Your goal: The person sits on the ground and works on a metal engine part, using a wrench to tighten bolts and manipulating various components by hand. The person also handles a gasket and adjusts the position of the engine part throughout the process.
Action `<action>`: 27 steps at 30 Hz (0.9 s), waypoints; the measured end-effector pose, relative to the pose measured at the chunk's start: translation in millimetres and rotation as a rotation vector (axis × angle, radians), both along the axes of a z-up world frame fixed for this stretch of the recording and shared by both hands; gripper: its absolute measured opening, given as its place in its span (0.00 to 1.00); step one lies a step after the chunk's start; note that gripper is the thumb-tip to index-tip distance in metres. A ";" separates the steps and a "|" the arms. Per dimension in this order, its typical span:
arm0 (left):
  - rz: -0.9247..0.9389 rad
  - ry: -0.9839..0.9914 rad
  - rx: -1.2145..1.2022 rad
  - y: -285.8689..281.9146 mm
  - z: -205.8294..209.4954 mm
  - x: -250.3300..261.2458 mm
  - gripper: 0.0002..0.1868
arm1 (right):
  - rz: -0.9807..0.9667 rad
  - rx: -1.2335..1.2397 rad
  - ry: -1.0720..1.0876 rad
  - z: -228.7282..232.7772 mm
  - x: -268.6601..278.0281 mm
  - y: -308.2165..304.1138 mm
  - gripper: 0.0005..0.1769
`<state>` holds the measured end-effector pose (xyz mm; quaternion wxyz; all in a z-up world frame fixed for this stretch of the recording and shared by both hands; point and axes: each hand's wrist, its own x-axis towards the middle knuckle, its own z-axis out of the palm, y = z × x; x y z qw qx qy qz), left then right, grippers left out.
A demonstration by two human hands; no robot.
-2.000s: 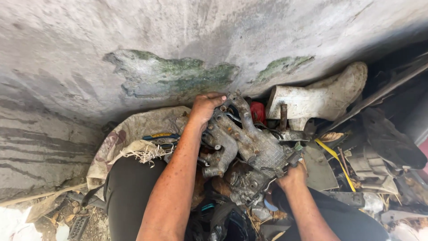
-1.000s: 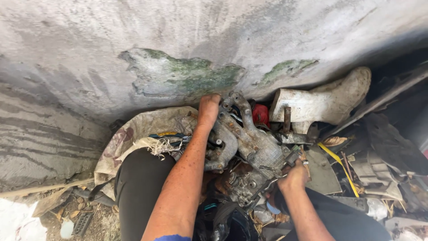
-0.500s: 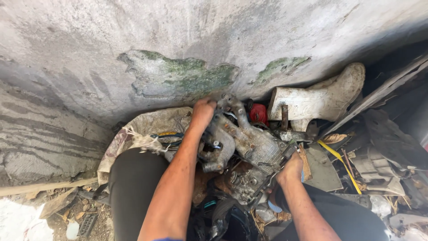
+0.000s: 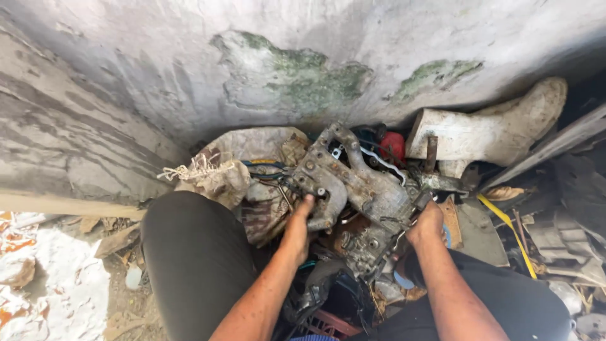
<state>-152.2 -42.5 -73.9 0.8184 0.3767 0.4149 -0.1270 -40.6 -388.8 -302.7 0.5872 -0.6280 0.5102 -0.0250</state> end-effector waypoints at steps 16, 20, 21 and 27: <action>-0.238 -0.326 0.470 12.4 -20.7 50.8 0.33 | -0.245 0.361 -0.186 115.1 -71.1 39.3 0.21; -0.293 -0.090 0.388 14.2 13.4 87.5 0.16 | -0.352 0.484 -0.193 157.5 -83.8 77.4 0.11; -0.339 0.013 0.317 16.1 38.7 93.6 0.09 | -0.429 0.496 -0.131 174.2 -89.1 91.4 0.10; -0.357 0.011 0.225 8.9 12.3 118.8 0.06 | -0.362 0.423 -0.064 194.4 -77.8 98.7 0.15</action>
